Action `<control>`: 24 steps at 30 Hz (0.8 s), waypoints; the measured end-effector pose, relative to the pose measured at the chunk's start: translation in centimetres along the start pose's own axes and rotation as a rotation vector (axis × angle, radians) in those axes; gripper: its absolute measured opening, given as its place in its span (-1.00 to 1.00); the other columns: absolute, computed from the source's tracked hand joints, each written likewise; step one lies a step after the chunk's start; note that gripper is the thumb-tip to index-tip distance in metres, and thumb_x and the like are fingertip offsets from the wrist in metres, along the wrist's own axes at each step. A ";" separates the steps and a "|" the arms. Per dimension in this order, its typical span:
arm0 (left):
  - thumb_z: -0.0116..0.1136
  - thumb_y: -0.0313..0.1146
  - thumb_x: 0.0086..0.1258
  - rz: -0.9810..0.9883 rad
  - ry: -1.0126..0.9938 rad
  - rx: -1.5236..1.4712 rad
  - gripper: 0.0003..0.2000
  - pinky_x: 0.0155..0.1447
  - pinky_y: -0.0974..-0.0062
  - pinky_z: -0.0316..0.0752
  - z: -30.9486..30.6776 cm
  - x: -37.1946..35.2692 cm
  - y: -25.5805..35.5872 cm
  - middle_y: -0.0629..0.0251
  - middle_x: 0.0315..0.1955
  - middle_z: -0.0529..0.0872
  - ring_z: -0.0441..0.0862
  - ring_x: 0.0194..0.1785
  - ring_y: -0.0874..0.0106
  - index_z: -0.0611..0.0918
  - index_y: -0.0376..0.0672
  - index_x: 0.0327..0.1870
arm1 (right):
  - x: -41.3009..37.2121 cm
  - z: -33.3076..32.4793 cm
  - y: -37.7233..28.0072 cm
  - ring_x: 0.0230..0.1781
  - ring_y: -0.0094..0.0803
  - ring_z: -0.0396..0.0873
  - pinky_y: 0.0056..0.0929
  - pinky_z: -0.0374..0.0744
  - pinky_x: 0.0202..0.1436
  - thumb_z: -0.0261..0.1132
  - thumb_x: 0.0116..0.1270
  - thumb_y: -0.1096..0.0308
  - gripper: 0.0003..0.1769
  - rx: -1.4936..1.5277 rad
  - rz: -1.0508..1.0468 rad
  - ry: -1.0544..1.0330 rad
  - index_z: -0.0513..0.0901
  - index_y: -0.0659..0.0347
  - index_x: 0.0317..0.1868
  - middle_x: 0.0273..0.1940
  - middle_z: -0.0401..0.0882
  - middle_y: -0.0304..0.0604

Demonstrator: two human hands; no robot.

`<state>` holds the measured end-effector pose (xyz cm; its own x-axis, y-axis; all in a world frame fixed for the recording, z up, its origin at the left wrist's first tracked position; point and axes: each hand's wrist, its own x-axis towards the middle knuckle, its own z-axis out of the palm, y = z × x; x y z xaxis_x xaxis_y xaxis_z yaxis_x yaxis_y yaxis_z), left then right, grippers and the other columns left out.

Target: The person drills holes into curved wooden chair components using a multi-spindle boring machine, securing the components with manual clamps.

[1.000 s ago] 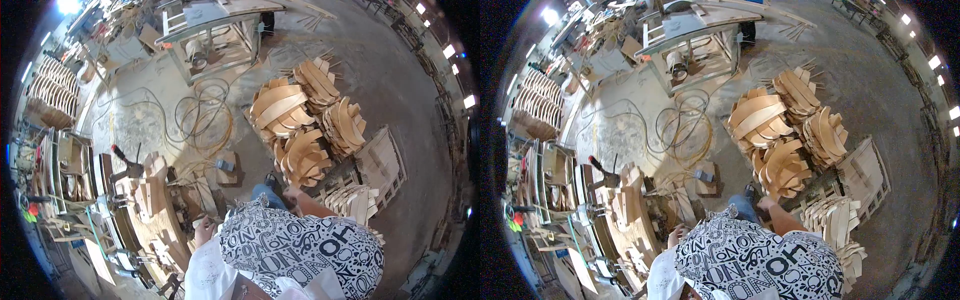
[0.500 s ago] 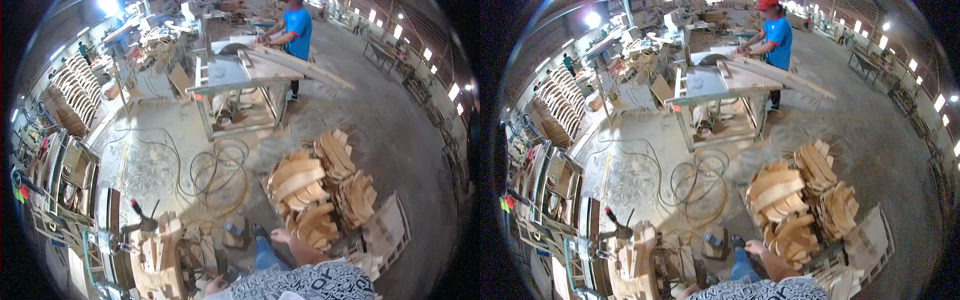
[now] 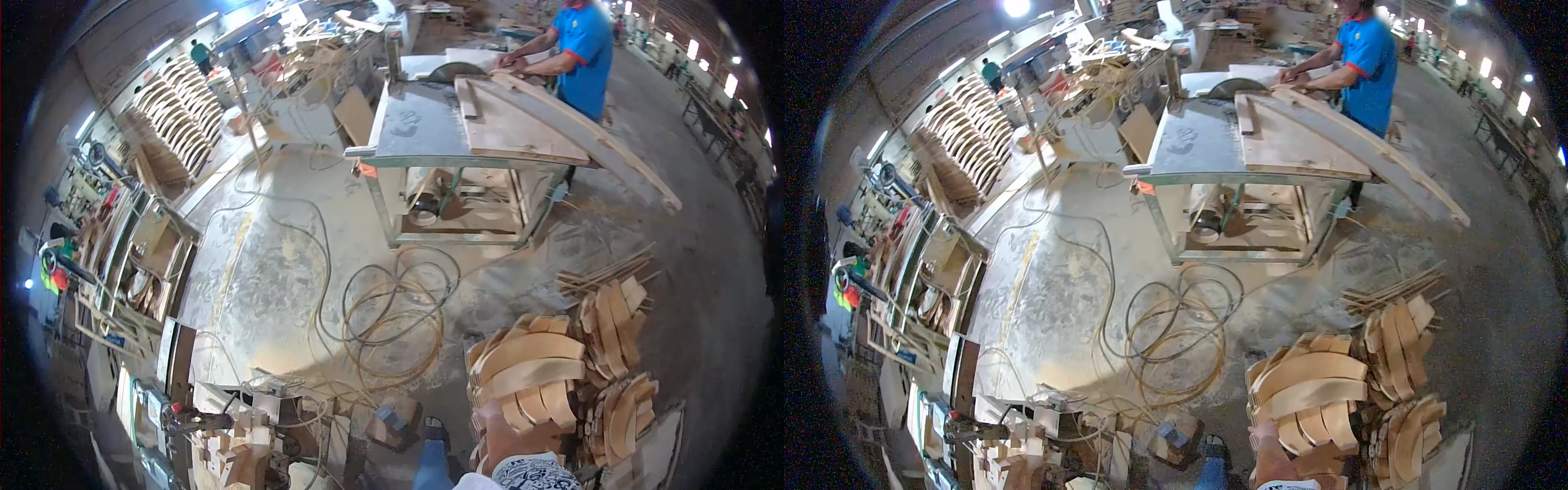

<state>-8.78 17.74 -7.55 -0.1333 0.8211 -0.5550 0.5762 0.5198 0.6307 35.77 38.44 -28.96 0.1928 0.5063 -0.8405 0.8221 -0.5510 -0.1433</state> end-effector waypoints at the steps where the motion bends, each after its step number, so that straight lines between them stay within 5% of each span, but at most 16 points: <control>1: 0.35 -0.13 0.37 -0.023 0.008 -0.005 -0.42 0.04 0.32 0.63 0.2 0.3 0.4 0.13 -0.05 0.77 0.75 -0.10 0.24 0.53 0.00 0.42 | 2.0 0.8 0.1 0.42 0.01 0.44 -0.11 0.49 0.40 0.58 0.03 -0.18 0.01 -0.082 -0.006 0.074 0.49 0.35 0.35 0.35 0.49 0.19; 4: 0.35 -0.14 0.38 -0.105 0.036 -0.016 -0.42 0.05 0.32 0.63 1.0 -0.3 0.4 0.12 -0.03 0.77 0.75 -0.09 0.24 0.53 0.00 0.42 | 3.5 2.3 -0.9 0.40 0.04 0.44 -0.03 0.48 0.41 0.58 0.04 -0.20 0.00 -0.170 0.008 0.172 0.51 0.39 0.30 0.35 0.47 0.22; 8: 0.34 -0.15 0.40 -0.189 0.062 -0.031 -0.43 0.07 0.33 0.63 1.6 -1.6 -0.6 0.11 0.00 0.76 0.75 -0.07 0.25 0.53 0.00 0.42 | 1.1 1.1 -3.2 0.37 0.03 0.48 -0.10 0.40 0.46 0.47 0.14 -0.29 -0.03 -0.113 0.024 0.055 0.54 0.37 0.31 0.33 0.50 0.18; 10: 0.33 -0.15 0.41 -0.215 0.075 -0.042 -0.44 0.08 0.34 0.63 1.8 -2.0 -0.8 0.11 0.01 0.76 0.74 -0.06 0.25 0.53 -0.01 0.43 | 3.8 4.0 -1.9 0.31 -0.07 0.54 -0.12 0.48 0.40 0.43 0.27 -0.16 -0.21 -0.259 -0.004 0.250 0.57 0.34 0.27 0.28 0.55 0.14; 13: 0.33 -0.16 0.42 -0.248 0.069 -0.057 -0.44 0.09 0.34 0.63 1.7 -3.7 -2.0 0.10 0.03 0.75 0.74 -0.05 0.25 0.53 -0.01 0.43 | 4.5 4.9 -1.4 0.24 -0.12 0.59 -0.11 0.57 0.30 0.37 0.35 -0.04 -0.34 -0.182 0.042 0.279 0.59 0.34 0.24 0.20 0.60 0.10; 17: 0.32 -0.16 0.44 -0.225 0.022 -0.109 -0.45 0.11 0.35 0.63 2.2 -5.9 -3.9 0.09 0.06 0.74 0.74 -0.03 0.25 0.52 -0.01 0.43 | -0.4 3.1 -1.5 0.18 -0.13 0.63 -0.11 0.61 0.25 0.36 0.35 -0.01 -0.39 -0.210 0.076 0.249 0.61 0.28 0.22 0.14 0.64 0.07; 20: 0.32 -0.17 0.45 -0.156 0.001 -0.169 -0.46 0.13 0.35 0.63 2.5 -7.3 -5.5 0.09 0.07 0.74 0.74 -0.01 0.26 0.52 -0.01 0.43 | -5.6 2.0 -0.1 0.11 -0.07 0.69 -0.14 0.65 0.19 0.36 0.31 0.10 -0.49 -0.329 -0.092 0.289 0.62 0.30 0.12 0.08 0.69 0.07; 24: 0.31 -0.18 0.47 -0.058 -0.033 -0.231 -0.47 0.14 0.36 0.63 1.6 -12.0 -8.7 0.08 0.10 0.73 0.73 0.01 0.26 0.52 -0.01 0.44 | -14.5 -0.5 2.7 0.13 0.08 0.64 -0.06 0.60 0.22 0.37 0.28 0.07 -0.50 -0.080 -0.273 0.433 0.66 0.25 0.10 0.09 0.68 0.11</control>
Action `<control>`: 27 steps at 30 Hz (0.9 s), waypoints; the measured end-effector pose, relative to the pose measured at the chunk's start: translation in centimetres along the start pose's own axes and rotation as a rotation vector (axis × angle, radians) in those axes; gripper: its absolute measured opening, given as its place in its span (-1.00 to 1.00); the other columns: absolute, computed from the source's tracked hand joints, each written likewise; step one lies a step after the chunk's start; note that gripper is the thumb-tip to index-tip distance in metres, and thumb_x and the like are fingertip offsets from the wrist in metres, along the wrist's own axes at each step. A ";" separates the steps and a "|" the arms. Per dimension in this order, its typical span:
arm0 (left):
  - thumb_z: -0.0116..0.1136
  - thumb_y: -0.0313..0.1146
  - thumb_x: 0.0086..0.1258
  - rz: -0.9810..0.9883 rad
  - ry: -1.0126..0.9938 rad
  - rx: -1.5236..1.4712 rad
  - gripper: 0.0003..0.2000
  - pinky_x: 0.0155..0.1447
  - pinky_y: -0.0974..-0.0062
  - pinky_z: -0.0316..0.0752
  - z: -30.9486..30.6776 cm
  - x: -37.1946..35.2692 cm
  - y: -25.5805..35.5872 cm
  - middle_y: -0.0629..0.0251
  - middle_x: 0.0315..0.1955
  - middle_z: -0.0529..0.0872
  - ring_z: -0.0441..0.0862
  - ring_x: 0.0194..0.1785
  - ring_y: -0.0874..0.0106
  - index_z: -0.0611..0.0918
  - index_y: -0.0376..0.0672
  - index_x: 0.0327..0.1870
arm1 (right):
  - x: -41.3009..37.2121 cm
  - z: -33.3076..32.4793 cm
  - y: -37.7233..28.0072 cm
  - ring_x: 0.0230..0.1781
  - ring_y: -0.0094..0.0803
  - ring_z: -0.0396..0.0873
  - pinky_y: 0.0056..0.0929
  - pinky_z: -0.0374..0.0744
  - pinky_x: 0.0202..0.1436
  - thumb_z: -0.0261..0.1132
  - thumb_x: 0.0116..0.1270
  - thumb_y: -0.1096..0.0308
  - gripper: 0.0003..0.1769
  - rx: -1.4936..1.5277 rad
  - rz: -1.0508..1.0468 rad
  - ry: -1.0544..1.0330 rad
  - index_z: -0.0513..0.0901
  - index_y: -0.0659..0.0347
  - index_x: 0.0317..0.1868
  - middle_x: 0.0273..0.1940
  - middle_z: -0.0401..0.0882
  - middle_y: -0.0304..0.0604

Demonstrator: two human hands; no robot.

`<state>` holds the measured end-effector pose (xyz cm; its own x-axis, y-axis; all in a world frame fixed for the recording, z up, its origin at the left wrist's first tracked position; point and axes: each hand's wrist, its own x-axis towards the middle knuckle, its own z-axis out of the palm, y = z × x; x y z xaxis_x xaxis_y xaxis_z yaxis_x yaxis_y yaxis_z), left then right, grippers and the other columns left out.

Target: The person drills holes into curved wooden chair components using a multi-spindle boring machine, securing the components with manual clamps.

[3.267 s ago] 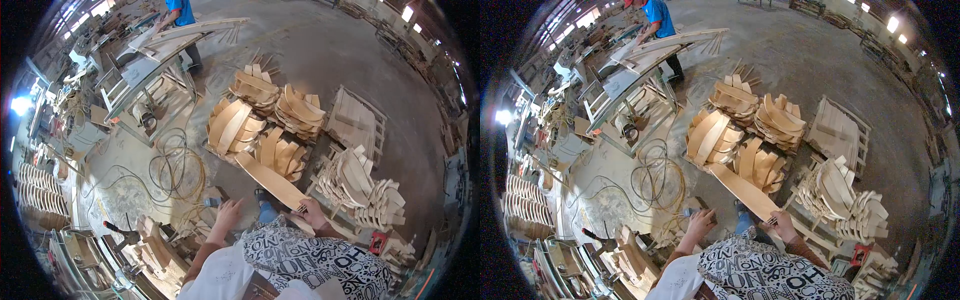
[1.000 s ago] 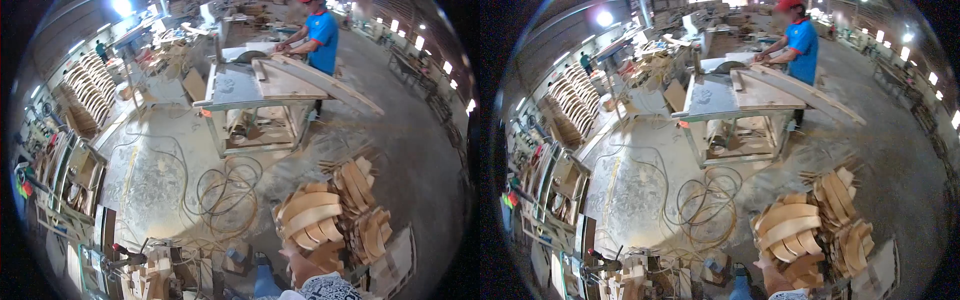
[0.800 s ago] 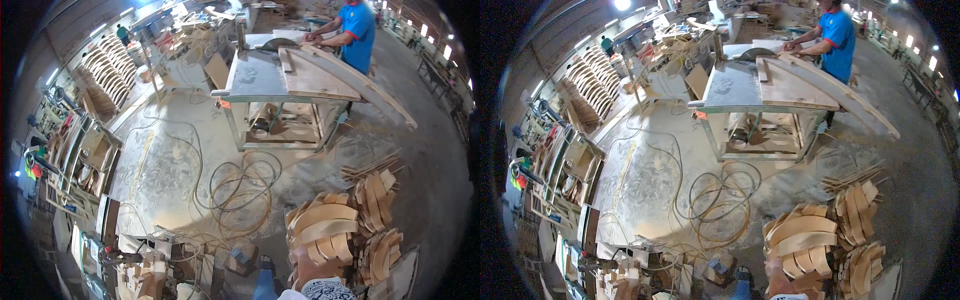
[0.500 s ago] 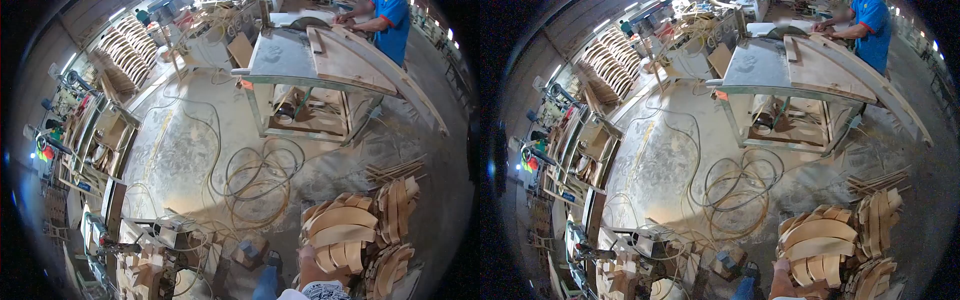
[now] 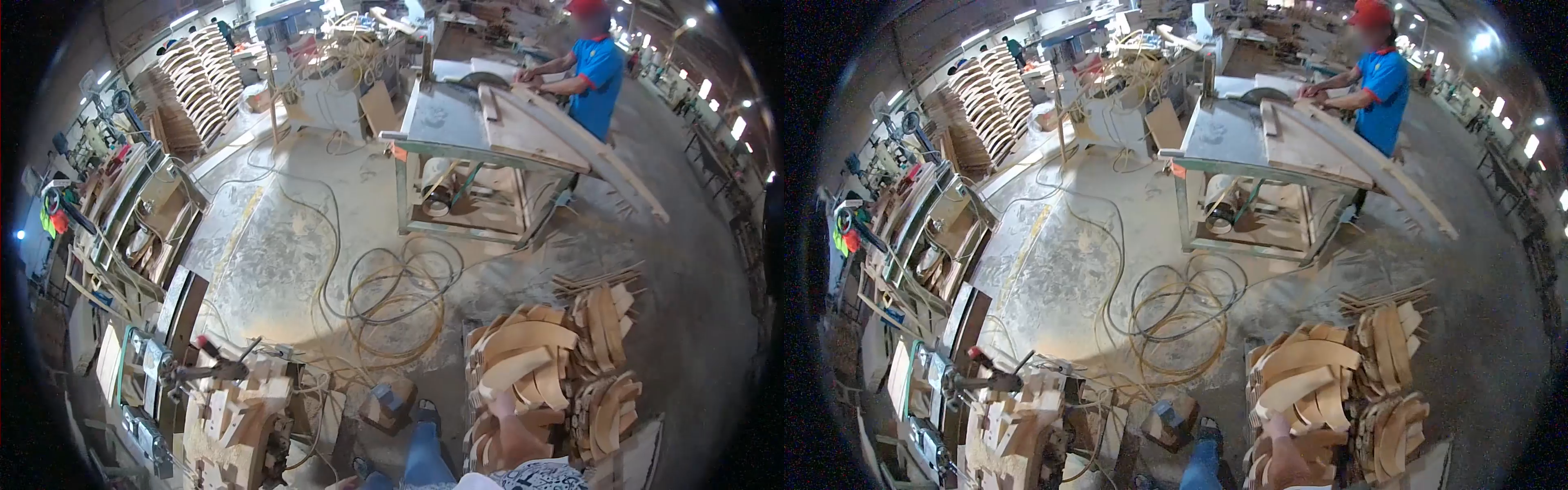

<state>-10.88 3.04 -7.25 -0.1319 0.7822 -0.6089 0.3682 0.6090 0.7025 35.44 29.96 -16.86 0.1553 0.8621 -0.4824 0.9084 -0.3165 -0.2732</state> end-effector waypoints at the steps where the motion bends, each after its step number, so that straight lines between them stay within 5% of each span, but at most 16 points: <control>1: 0.31 -0.18 0.47 0.018 -0.015 -0.008 -0.47 0.15 0.36 0.63 -0.6 -1.7 -1.1 0.07 0.11 0.73 0.73 0.01 0.26 0.52 -0.01 0.44 | -1.7 -2.6 0.3 0.15 0.10 0.63 -0.06 0.57 0.25 0.40 0.28 0.02 -0.44 0.095 -0.006 -0.045 0.66 0.26 0.14 0.11 0.67 0.18; 4: 0.30 -0.18 0.49 0.057 -0.058 -0.036 -0.48 0.16 0.37 0.63 -2.1 -7.8 -3.9 0.07 0.12 0.72 0.73 0.03 0.26 0.52 -0.01 0.44 | -8.3 -8.0 -0.7 0.11 0.15 0.65 -0.05 0.57 0.24 0.47 0.24 -0.02 -0.38 0.334 -0.066 0.033 0.67 0.25 0.16 0.06 0.69 0.25; 7: 0.37 -0.15 0.30 0.174 -0.051 0.087 -0.38 -0.01 0.28 0.64 -5.4 -10.4 -0.7 0.16 -0.17 0.79 0.76 -0.15 0.21 0.53 -0.02 0.41 | -16.9 -11.7 -5.1 -0.02 -0.10 0.72 -0.22 0.61 0.11 0.44 0.31 0.10 -0.50 0.436 -0.182 0.176 0.68 0.32 0.09 -0.07 0.76 0.13; 9: 0.37 -0.18 0.30 0.253 -0.038 0.061 -0.38 0.01 0.28 0.64 -6.9 -12.5 1.9 0.14 -0.17 0.77 0.76 -0.13 0.19 0.52 -0.02 0.42 | -22.4 -13.0 -7.3 -0.15 -0.35 0.69 -0.37 0.59 0.00 0.39 0.37 0.21 -0.59 0.472 -0.255 0.241 0.69 0.39 0.05 -0.15 0.77 -0.04; 11: 0.37 -0.20 0.30 0.332 -0.020 0.035 -0.37 0.03 0.28 0.64 -8.2 -14.4 4.4 0.13 -0.17 0.76 0.75 -0.10 0.18 0.51 -0.01 0.43 | -28.6 -15.1 -10.4 -0.18 -0.35 0.68 -0.37 0.59 -0.01 0.39 0.37 0.22 -0.59 0.570 -0.309 0.259 0.69 0.40 0.05 -0.17 0.76 -0.08; 15: 0.42 -0.18 0.27 0.568 0.064 0.147 -0.29 0.16 0.23 0.59 -9.7 -17.0 7.8 0.01 0.01 0.68 0.68 0.08 0.08 0.43 -0.06 0.47 | -40.4 -20.9 -17.9 -0.24 -0.41 0.64 -0.40 0.57 -0.06 0.46 0.29 0.20 -0.57 0.896 -0.350 0.349 0.71 0.40 0.00 -0.26 0.74 -0.15; 17: 0.47 -0.14 0.22 0.694 0.091 0.183 -0.19 0.28 0.18 0.51 -10.6 -18.7 10.3 -0.04 0.18 0.59 0.57 0.24 0.01 0.36 -0.07 0.52 | -39.1 -18.4 -14.6 -0.28 -0.53 0.59 -0.47 0.55 -0.09 0.45 0.28 0.29 -0.62 0.970 -0.365 0.520 0.69 0.42 -0.02 -0.29 0.69 -0.25; 18: 0.49 -0.12 0.19 0.730 0.088 0.184 -0.13 0.35 0.16 0.46 -11.2 -19.8 12.2 -0.06 0.27 0.52 0.50 0.33 -0.03 0.32 -0.07 0.54 | -40.9 -19.7 -14.8 -0.28 -0.53 0.59 -0.47 0.55 -0.09 0.45 0.28 0.29 -0.62 0.962 -0.363 0.508 0.69 0.42 -0.02 -0.29 0.69 -0.25; 20: 0.52 -0.12 0.13 0.852 0.142 0.217 -0.03 0.47 0.09 0.34 -11.1 -20.5 13.9 -0.05 0.40 0.42 0.35 0.46 -0.07 0.24 -0.04 0.59 | -45.3 -25.6 -17.9 -0.26 -0.52 0.60 -0.49 0.55 -0.11 0.45 0.27 0.30 -0.63 1.134 -0.576 -0.021 0.68 0.42 -0.03 -0.25 0.69 -0.26; 22: 0.54 -0.13 0.08 0.797 0.173 0.279 0.03 0.56 0.03 0.20 -10.7 -21.7 15.2 -0.03 0.47 0.34 0.22 0.55 -0.07 0.19 -0.01 0.62 | -48.7 -28.1 -19.1 -0.26 -0.50 0.60 -0.53 0.53 -0.14 0.48 0.20 0.21 -0.54 1.071 -0.596 -0.065 0.68 0.42 -0.04 -0.26 0.69 -0.26; 24: 0.60 -0.08 -0.03 0.869 0.311 0.472 0.13 0.60 0.01 0.14 -10.9 -24.4 17.8 -0.06 0.54 0.20 0.27 0.54 -0.01 0.15 -0.09 0.62 | -49.4 -30.6 -19.1 -0.30 -0.46 0.62 -0.54 0.52 -0.17 0.54 0.08 0.10 -0.44 0.985 -0.975 0.078 0.69 0.43 -0.09 -0.33 0.70 -0.22; 26: 0.55 -0.14 -0.01 0.937 0.396 0.383 0.03 0.63 0.02 0.06 -10.1 -26.4 19.1 0.07 0.48 0.35 0.35 0.51 0.15 0.25 0.01 0.59 | -48.0 -35.2 -19.5 -0.35 -0.41 0.64 -0.48 0.56 -0.19 0.55 0.02 0.06 -0.41 0.744 -1.222 -0.398 0.70 0.44 -0.14 -0.38 0.70 -0.09; 27: 0.52 -0.18 0.01 0.959 0.316 0.399 -0.05 0.62 0.05 0.11 -9.8 -27.0 18.8 0.17 0.42 0.45 0.41 0.47 0.23 0.33 0.05 0.54 | -47.9 -34.3 -20.0 -0.39 -0.36 0.64 -0.43 0.58 -0.21 0.56 0.04 0.07 -0.44 0.854 -1.403 -0.225 0.71 0.45 -0.17 -0.43 0.68 -0.08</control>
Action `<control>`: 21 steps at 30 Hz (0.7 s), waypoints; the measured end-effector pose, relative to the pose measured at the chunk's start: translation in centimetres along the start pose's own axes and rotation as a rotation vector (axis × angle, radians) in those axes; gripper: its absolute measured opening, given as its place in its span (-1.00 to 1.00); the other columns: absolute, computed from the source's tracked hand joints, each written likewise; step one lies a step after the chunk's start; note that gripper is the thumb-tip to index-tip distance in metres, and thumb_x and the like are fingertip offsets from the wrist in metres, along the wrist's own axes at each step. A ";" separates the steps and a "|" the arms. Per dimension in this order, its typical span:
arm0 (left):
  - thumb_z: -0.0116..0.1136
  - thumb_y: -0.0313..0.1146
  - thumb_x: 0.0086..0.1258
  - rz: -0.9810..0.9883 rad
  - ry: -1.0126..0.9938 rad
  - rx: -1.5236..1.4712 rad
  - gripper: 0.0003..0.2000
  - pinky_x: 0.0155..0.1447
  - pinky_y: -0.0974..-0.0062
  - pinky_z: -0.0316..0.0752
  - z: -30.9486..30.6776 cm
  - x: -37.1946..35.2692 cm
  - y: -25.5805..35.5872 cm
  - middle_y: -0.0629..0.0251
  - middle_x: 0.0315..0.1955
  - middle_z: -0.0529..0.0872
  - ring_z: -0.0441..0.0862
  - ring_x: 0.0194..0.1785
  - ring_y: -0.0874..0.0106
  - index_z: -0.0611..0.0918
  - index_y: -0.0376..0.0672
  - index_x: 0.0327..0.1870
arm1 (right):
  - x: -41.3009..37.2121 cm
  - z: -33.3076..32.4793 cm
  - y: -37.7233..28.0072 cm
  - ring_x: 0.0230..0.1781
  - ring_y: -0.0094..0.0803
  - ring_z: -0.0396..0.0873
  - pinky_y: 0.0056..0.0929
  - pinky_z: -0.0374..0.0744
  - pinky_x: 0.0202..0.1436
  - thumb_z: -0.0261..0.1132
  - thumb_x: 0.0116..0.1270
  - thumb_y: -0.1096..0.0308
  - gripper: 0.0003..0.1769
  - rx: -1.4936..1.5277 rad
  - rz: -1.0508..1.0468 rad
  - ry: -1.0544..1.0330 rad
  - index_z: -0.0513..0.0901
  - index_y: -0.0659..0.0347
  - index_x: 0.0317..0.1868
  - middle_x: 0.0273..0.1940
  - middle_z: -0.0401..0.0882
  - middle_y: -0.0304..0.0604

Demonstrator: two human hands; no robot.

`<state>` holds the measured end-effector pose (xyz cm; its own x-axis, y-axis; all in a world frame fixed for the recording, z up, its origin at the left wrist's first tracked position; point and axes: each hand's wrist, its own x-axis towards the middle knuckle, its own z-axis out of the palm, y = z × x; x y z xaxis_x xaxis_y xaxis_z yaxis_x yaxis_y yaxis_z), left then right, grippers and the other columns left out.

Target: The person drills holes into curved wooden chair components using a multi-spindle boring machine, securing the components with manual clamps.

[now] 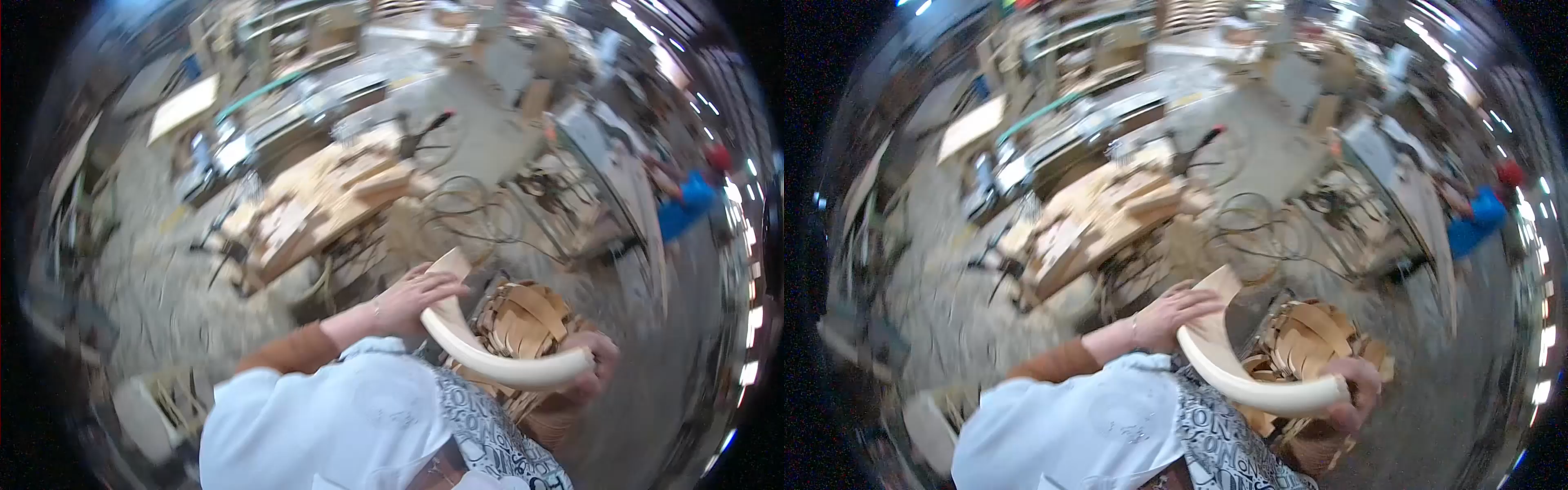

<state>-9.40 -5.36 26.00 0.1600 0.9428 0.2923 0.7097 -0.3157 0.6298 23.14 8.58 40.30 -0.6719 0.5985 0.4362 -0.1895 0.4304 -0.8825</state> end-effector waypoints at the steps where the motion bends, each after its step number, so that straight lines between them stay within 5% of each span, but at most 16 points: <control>1: 0.49 -0.23 0.02 0.048 -0.070 -0.024 -0.13 0.60 0.07 0.17 0.2 -0.6 0.2 0.26 0.35 0.55 0.47 0.43 0.31 0.42 0.08 0.49 | 0.1 0.7 0.6 -0.43 -0.31 0.64 -0.39 0.60 -0.23 0.56 0.07 0.07 -0.46 -0.001 -0.242 0.119 0.72 0.45 -0.21 -0.48 0.66 -0.06; 2: 0.42 -0.32 0.02 0.062 -0.053 -0.071 -0.29 0.55 0.15 0.30 0.7 -1.3 0.2 0.43 0.20 0.68 0.55 0.34 0.42 0.56 0.13 0.35 | 1.2 0.0 0.8 -0.43 -0.31 0.64 -0.39 0.60 -0.23 0.56 0.07 0.07 -0.46 0.045 -0.232 0.064 0.72 0.45 -0.21 -0.48 0.66 -0.06; 4: 0.35 -0.40 0.04 0.034 0.054 -0.018 -0.40 0.44 0.26 0.45 0.5 -2.3 1.8 0.50 0.14 0.70 0.59 0.29 0.40 0.64 0.14 0.25 | 4.3 -2.7 0.5 -0.38 -0.26 0.64 -0.37 0.60 -0.27 0.50 0.24 0.08 -0.39 0.223 -0.291 -0.461 0.64 0.48 0.07 -0.31 0.69 0.05; 5: 0.33 -0.42 0.06 0.037 0.131 0.023 -0.43 0.40 0.29 0.49 0.6 -2.8 2.4 0.53 0.12 0.70 0.61 0.26 0.42 0.66 0.14 0.22 | 4.3 -2.3 1.1 -0.38 -0.26 0.64 -0.37 0.60 -0.27 0.50 0.24 0.08 -0.39 0.246 -0.289 -0.494 0.64 0.48 0.07 -0.31 0.69 0.05; 7: 0.32 -0.41 0.09 0.017 0.249 0.115 -0.46 0.36 0.32 0.53 0.1 -3.6 3.7 0.53 0.10 0.71 0.64 0.21 0.43 0.67 0.15 0.19 | 3.1 -0.2 1.9 -0.33 -0.27 0.61 -0.39 0.58 -0.33 0.43 0.38 0.11 -0.23 0.726 -0.183 -0.005 0.38 0.42 0.42 -0.17 0.62 0.09; 8: 0.31 -0.40 0.11 0.028 0.350 0.203 -0.50 0.31 0.35 0.57 -0.3 -3.9 4.3 0.53 0.07 0.72 0.67 0.16 0.44 0.68 0.15 0.17 | 3.6 0.8 2.4 -0.30 -0.27 0.57 -0.26 0.60 -0.18 0.35 0.46 0.06 -0.10 0.883 -0.150 -0.008 0.10 0.28 0.59 -0.14 0.53 0.06; 11: 0.30 -0.36 0.18 -0.002 0.564 0.400 -0.59 0.26 0.37 0.60 -2.3 -5.2 4.7 0.50 0.00 0.74 0.72 0.08 0.46 0.70 0.17 0.11 | 5.0 2.3 5.5 -0.34 -0.28 0.52 -0.18 0.51 -0.07 0.31 0.44 -0.12 -0.13 1.012 0.135 -0.036 0.25 0.26 0.52 -0.31 0.46 -0.09; 13: 0.29 -0.35 0.24 -0.040 0.623 0.433 -0.66 0.25 0.37 0.61 -3.7 -6.5 4.1 0.47 -0.04 0.76 0.74 0.06 0.44 0.72 0.16 0.07 | 7.7 8.2 6.8 -0.35 -0.31 0.50 -0.21 0.42 -0.05 0.24 0.44 -0.25 -0.24 1.040 -0.030 -0.266 0.41 0.22 0.33 -0.34 0.46 -0.14; 15: 0.30 -0.36 0.25 -0.100 0.654 0.475 -0.68 0.23 0.36 0.62 -5.0 -8.7 3.0 0.46 -0.05 0.76 0.74 0.09 0.42 0.73 0.13 0.05 | 9.4 13.5 4.7 -0.42 -0.38 0.43 -0.37 0.36 -0.18 0.22 0.45 -0.29 -0.39 1.087 0.031 -0.145 0.45 0.14 0.00 -0.37 0.45 -0.19; 21: 0.37 -0.43 0.15 -0.268 0.701 0.343 -0.51 0.24 0.27 0.66 -7.1 -13.9 -0.4 0.36 0.01 0.75 0.74 0.11 0.32 0.71 0.09 0.18 | 15.2 24.3 4.0 -0.43 -0.41 0.44 -0.42 0.44 -0.29 0.19 0.47 -0.28 -0.35 0.912 0.050 -0.223 0.42 0.16 0.14 -0.35 0.46 -0.20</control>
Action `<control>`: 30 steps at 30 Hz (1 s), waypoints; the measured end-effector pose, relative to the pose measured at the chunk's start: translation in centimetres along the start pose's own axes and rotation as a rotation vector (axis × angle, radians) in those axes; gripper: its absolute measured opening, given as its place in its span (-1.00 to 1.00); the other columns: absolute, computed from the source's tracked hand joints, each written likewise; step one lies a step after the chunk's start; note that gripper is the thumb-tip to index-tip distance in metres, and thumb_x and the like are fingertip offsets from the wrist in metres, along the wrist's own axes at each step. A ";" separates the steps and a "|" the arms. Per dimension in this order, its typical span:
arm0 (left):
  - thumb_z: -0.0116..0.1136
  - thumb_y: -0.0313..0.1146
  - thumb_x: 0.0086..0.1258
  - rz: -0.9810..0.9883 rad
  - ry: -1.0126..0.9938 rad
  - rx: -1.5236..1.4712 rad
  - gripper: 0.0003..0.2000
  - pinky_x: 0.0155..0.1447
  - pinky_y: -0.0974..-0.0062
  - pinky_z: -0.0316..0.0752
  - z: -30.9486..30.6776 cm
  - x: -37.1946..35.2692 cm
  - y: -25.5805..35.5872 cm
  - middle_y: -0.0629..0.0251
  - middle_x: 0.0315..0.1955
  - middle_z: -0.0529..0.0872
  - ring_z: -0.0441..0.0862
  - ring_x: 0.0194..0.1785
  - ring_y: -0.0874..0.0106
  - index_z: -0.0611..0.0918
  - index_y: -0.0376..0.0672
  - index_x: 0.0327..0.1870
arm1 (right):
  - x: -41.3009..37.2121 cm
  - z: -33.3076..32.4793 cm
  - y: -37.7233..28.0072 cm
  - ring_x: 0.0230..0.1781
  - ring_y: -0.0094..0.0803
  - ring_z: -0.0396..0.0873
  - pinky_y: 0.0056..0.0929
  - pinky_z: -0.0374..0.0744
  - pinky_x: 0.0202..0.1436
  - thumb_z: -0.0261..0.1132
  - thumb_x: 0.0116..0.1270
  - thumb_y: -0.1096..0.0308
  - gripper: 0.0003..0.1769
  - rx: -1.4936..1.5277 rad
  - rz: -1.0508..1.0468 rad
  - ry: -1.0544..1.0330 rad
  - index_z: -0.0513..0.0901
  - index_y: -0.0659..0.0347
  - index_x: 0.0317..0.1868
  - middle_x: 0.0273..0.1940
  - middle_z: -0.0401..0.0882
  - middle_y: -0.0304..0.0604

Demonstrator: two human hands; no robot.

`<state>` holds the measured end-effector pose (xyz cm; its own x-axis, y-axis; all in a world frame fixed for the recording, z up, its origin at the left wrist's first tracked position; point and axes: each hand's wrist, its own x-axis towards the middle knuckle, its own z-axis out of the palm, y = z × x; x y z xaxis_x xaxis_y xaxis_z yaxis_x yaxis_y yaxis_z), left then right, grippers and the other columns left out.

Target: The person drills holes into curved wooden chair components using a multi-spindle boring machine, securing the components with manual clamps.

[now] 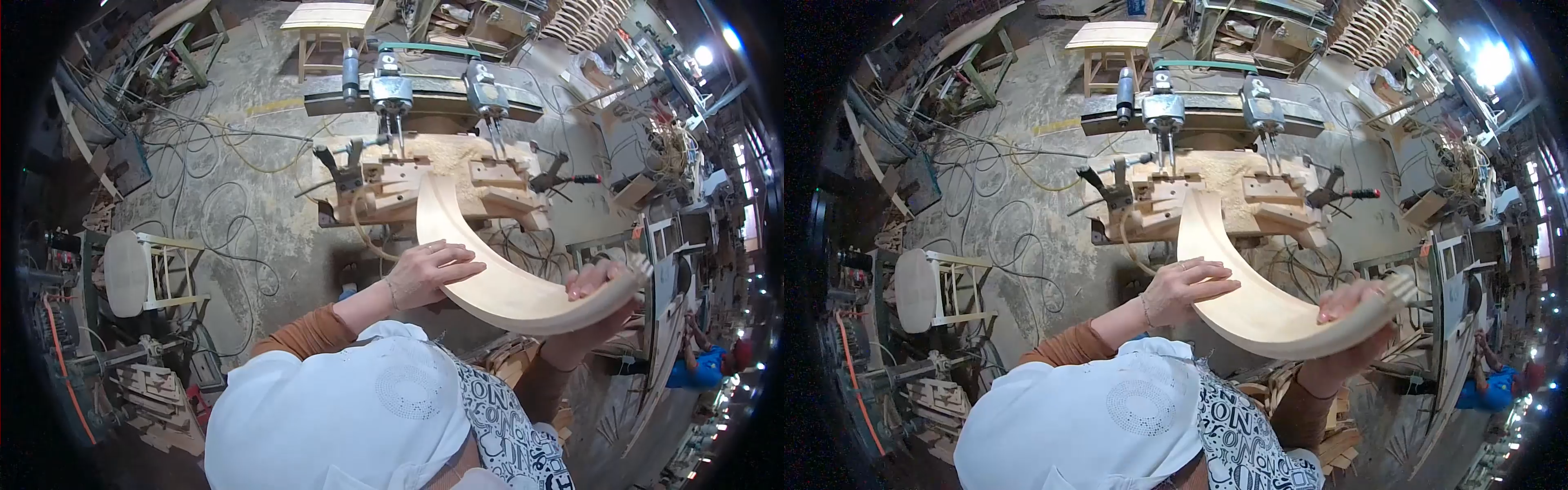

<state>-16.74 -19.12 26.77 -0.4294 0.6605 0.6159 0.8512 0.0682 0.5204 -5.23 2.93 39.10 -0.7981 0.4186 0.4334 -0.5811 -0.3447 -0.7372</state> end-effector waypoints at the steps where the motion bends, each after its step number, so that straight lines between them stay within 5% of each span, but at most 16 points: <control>1: 0.40 -0.44 0.12 -0.053 0.015 -0.017 -0.47 0.23 0.26 0.67 -0.5 -0.2 -1.2 0.33 0.04 0.74 0.74 0.11 0.28 0.70 0.09 0.21 | 1.1 0.9 1.6 -0.42 -0.39 0.45 -0.41 0.47 -0.30 0.18 0.48 -0.27 -0.33 0.024 0.028 0.031 0.40 0.18 0.20 -0.32 0.47 -0.18; 3: 0.42 -0.42 0.09 -0.095 0.028 -0.028 -0.44 0.21 0.27 0.68 -1.5 -0.6 -3.6 0.31 0.06 0.74 0.73 0.12 0.27 0.70 0.09 0.22 | 2.6 2.8 4.7 -0.36 -0.33 0.52 -0.37 0.55 -0.28 0.16 0.52 -0.22 -0.29 0.061 0.067 0.071 0.38 0.22 0.34 -0.22 0.53 -0.11; 7: 0.46 -0.36 0.07 -0.178 0.022 -0.045 -0.40 0.15 0.31 0.71 -3.6 -1.2 -8.3 0.29 0.08 0.73 0.74 0.11 0.26 0.68 0.11 0.25 | 6.6 5.6 9.1 -0.25 -0.26 0.58 -0.37 0.58 -0.25 0.17 0.53 -0.19 -0.33 -0.039 0.201 0.034 0.44 0.24 0.30 -0.13 0.58 -0.01; 10: 0.45 -0.32 0.10 -0.187 0.005 -0.041 -0.41 0.13 0.35 0.72 -4.6 -1.5 -10.8 0.31 0.08 0.73 0.75 0.08 0.29 0.67 0.11 0.27 | 8.4 8.4 11.6 -0.42 -0.42 0.46 -0.43 0.55 -0.36 0.21 0.53 -0.12 -0.44 -0.104 0.231 0.181 0.48 0.23 0.18 -0.29 0.43 -0.19; 18: 0.41 -0.27 0.17 -0.139 -0.022 -0.098 -0.46 0.09 0.42 0.72 -5.5 -1.1 -14.4 0.31 0.08 0.74 0.76 0.06 0.33 0.66 0.09 0.26 | 9.8 8.9 13.9 -0.37 -0.36 0.48 -0.38 0.56 -0.30 0.24 0.49 -0.18 -0.30 -0.118 0.213 0.147 0.38 0.25 0.31 -0.27 0.43 -0.12; 24: 0.36 -0.30 0.17 -0.127 -0.045 -0.080 -0.45 0.10 0.43 0.71 -5.6 -1.5 -14.8 0.29 0.06 0.74 0.76 0.04 0.31 0.64 0.07 0.29 | 10.1 8.8 14.2 -0.45 -0.38 0.44 -0.39 0.52 -0.35 0.32 0.44 -0.14 -0.41 -0.048 0.213 0.094 0.39 0.26 0.01 -0.39 0.41 -0.16; 28: 0.31 -0.32 0.17 -0.157 -0.046 -0.075 -0.45 0.12 0.44 0.69 -5.5 -1.5 -14.9 0.30 0.05 0.72 0.76 0.02 0.30 0.63 0.01 0.29 | 11.0 9.4 14.0 -0.46 -0.38 0.43 -0.41 0.44 -0.39 0.19 0.49 -0.25 -0.39 -0.075 0.256 0.077 0.38 0.23 -0.06 -0.44 0.40 -0.18; 30: 0.26 -0.33 0.21 -0.148 -0.050 -0.059 -0.47 0.13 0.43 0.69 -5.3 -1.7 -15.0 0.31 0.05 0.72 0.75 0.03 0.30 0.63 -0.01 0.29 | 11.8 8.2 14.2 -0.45 -0.39 0.44 -0.43 0.41 -0.40 0.06 0.52 -0.32 -0.30 -0.059 0.278 0.001 0.41 0.27 0.10 -0.46 0.39 -0.19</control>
<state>-30.38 -25.25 21.04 -0.5324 0.6828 0.5003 0.7597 0.1246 0.6383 -24.25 -3.94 37.99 -0.9253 0.3160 0.2095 -0.3295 -0.3968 -0.8567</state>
